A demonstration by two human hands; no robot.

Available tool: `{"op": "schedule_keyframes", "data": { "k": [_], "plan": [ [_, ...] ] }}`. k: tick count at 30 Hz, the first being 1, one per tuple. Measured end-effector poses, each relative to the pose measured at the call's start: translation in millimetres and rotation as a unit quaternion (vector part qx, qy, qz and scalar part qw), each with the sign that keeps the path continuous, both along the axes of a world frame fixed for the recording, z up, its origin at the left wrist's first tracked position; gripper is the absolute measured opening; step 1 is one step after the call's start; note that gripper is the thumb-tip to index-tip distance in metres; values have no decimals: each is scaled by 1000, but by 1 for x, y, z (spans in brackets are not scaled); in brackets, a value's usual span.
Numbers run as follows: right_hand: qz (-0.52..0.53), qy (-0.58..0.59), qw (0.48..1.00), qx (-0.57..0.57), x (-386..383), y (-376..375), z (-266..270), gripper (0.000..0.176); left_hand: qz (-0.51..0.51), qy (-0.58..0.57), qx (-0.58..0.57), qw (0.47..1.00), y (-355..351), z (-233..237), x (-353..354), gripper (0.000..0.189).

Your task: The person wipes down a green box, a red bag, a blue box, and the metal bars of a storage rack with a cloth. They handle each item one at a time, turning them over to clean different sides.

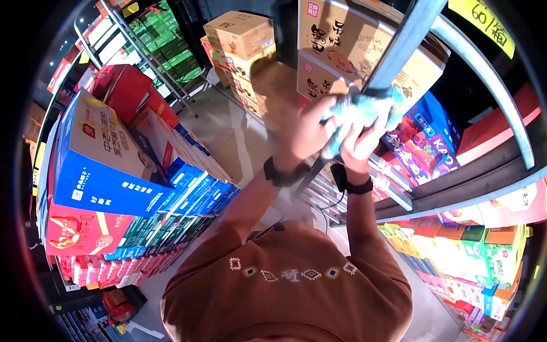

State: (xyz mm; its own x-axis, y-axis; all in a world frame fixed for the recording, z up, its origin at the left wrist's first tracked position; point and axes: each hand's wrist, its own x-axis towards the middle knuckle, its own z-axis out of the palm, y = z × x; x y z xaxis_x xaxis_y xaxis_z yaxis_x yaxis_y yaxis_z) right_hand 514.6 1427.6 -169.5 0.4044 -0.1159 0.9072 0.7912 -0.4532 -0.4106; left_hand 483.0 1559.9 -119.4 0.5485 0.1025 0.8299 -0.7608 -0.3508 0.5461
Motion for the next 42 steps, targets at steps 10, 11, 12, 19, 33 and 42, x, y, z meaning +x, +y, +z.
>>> {"op": "schedule_keyframes", "data": {
  "k": [10,11,12,19,33,42],
  "plan": [
    [-95,-1,973,-213,-38,3,-98,57,18,127,22,991,39,-104,-43,29],
    [-101,-20,971,-218,-40,9,-96,57,58,117,38,991,45,-108,-49,30],
    [-107,-40,970,-214,-42,18,-90,58,98,109,54,988,55,-91,-64,32],
    [255,57,958,-119,-73,149,-37,26,401,-122,161,894,154,0,-168,27],
    [487,-112,864,-66,-208,393,83,54,735,-107,243,623,296,65,-323,42],
    [394,-115,899,-151,-217,402,-14,17,687,-16,216,694,322,-20,-342,52]
  ]
}}
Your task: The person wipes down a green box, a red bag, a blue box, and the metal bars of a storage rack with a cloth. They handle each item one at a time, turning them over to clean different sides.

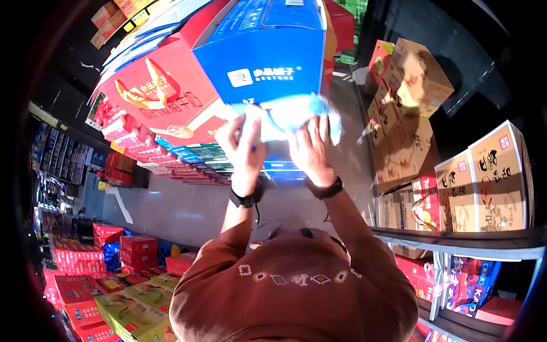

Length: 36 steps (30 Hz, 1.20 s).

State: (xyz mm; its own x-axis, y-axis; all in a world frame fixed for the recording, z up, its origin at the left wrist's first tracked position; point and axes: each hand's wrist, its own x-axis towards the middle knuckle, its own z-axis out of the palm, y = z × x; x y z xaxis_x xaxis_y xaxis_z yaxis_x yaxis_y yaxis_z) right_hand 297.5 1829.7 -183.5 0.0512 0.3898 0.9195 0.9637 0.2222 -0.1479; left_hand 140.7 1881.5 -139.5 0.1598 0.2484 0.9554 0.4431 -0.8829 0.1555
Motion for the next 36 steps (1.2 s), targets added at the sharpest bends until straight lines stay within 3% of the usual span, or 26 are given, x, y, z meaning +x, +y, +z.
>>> {"op": "schedule_keyframes", "data": {
  "k": [5,7,12,15,18,26,30,33,34,36],
  "plan": [
    [5,-46,998,-37,8,-10,-6,27,1,-18,23,1000,1,-19,2,53],
    [-5,-53,998,-16,8,-8,22,28,-22,-27,3,999,0,6,3,53],
    [28,-32,998,55,21,6,105,41,-9,-45,79,996,6,90,7,56],
    [30,-33,996,83,26,13,139,46,-19,-97,71,993,10,114,20,58],
    [48,-23,995,86,28,12,131,45,-34,-78,50,995,6,108,20,56],
    [119,-43,992,32,45,15,38,45,-41,-41,-6,998,-10,46,30,54],
    [143,-25,988,50,52,21,56,44,-36,-13,-3,999,-14,74,21,52],
    [212,8,977,19,71,29,82,44,9,3,58,998,-16,109,23,48],
    [248,38,968,11,78,36,84,44,26,5,61,998,-17,117,27,58],
    [311,81,947,-4,87,48,89,44,61,-8,83,995,-19,132,37,56]
  ]
}}
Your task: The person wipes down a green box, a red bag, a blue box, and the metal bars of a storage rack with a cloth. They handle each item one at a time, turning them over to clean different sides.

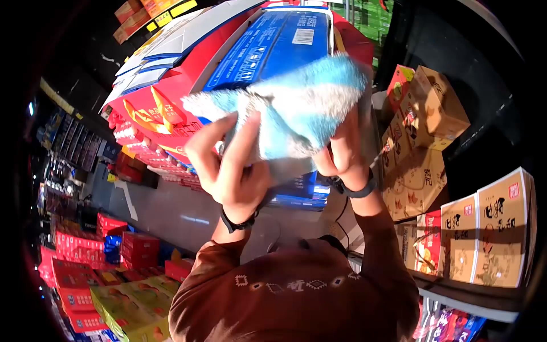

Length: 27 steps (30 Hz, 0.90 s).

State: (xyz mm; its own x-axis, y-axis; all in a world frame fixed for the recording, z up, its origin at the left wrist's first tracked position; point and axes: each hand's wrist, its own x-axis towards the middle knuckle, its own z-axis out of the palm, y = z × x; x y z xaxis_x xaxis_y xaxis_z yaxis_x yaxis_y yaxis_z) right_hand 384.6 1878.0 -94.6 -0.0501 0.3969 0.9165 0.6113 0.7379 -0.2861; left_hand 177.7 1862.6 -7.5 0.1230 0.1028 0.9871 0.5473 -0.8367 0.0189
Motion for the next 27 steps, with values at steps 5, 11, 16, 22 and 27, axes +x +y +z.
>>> {"op": "schedule_keyframes", "data": {
  "k": [5,11,16,22,27],
  "plan": [
    [93,-67,991,65,11,42,1,50,56,-19,15,998,0,-21,20,49],
    [275,-94,955,-49,1,21,-78,35,47,-45,-21,998,-12,-101,36,39],
    [249,-141,958,-21,5,31,-96,28,133,-61,-29,989,-24,-127,47,35],
    [234,-104,965,51,20,72,-44,37,182,-16,50,982,-34,-70,64,40],
    [232,-39,942,240,13,132,3,40,230,-2,119,966,-37,-39,80,45]
  ]
}}
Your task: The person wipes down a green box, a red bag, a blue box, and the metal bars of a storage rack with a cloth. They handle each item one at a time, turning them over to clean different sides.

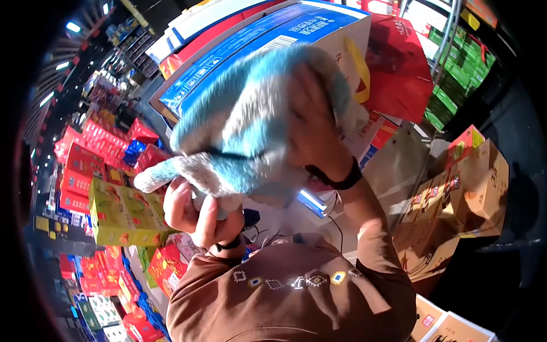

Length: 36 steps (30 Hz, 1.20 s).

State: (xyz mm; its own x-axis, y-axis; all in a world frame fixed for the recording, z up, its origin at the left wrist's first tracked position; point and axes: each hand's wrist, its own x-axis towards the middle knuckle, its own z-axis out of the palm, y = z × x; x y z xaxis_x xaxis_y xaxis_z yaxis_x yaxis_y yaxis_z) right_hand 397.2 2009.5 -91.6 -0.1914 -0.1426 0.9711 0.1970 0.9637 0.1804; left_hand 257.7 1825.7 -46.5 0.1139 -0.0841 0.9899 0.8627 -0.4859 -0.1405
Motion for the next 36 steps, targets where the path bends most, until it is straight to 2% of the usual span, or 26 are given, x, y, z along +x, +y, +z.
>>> {"op": "schedule_keyframes", "data": {
  "k": [2,5,9,10,12,13,15,17,20,22,27,31,34,36],
  "plan": [
    [0,2,1000,-4,5,1,9,40,28,18,1,999,-4,-1,-4,46],
    [28,-63,990,-119,15,-19,-8,42,57,39,-65,995,-19,-14,-8,45],
    [140,-72,923,-352,19,-70,-47,63,74,49,-148,985,-34,-48,-7,43],
    [151,-66,915,-369,17,-73,-64,69,64,52,-204,975,-41,-56,-8,44],
    [172,-54,898,-402,14,-79,-89,81,93,26,-190,977,-41,-68,-2,43],
    [180,-40,900,-394,10,-77,-95,82,87,33,-153,984,-34,-66,-3,42],
    [114,-48,930,-346,10,-70,-100,83,92,20,-172,981,-34,-57,7,39],
    [106,-35,917,-384,12,-58,-101,83,93,33,-196,976,-32,-38,18,36],
    [73,25,971,-227,9,-17,-63,87,107,99,-230,962,-26,-5,31,39],
    [63,40,976,-206,13,1,-28,88,140,151,-233,950,-22,11,35,48],
    [112,66,969,-212,22,22,26,86,198,181,-263,927,-2,61,61,43],
    [-3,66,978,-198,24,24,9,86,212,167,-334,903,1,53,73,49],
    [148,32,945,-291,27,35,-60,94,197,153,-370,895,4,21,75,47],
    [147,16,934,-326,28,35,-105,94,176,168,-392,887,6,-12,71,51]
  ]
}}
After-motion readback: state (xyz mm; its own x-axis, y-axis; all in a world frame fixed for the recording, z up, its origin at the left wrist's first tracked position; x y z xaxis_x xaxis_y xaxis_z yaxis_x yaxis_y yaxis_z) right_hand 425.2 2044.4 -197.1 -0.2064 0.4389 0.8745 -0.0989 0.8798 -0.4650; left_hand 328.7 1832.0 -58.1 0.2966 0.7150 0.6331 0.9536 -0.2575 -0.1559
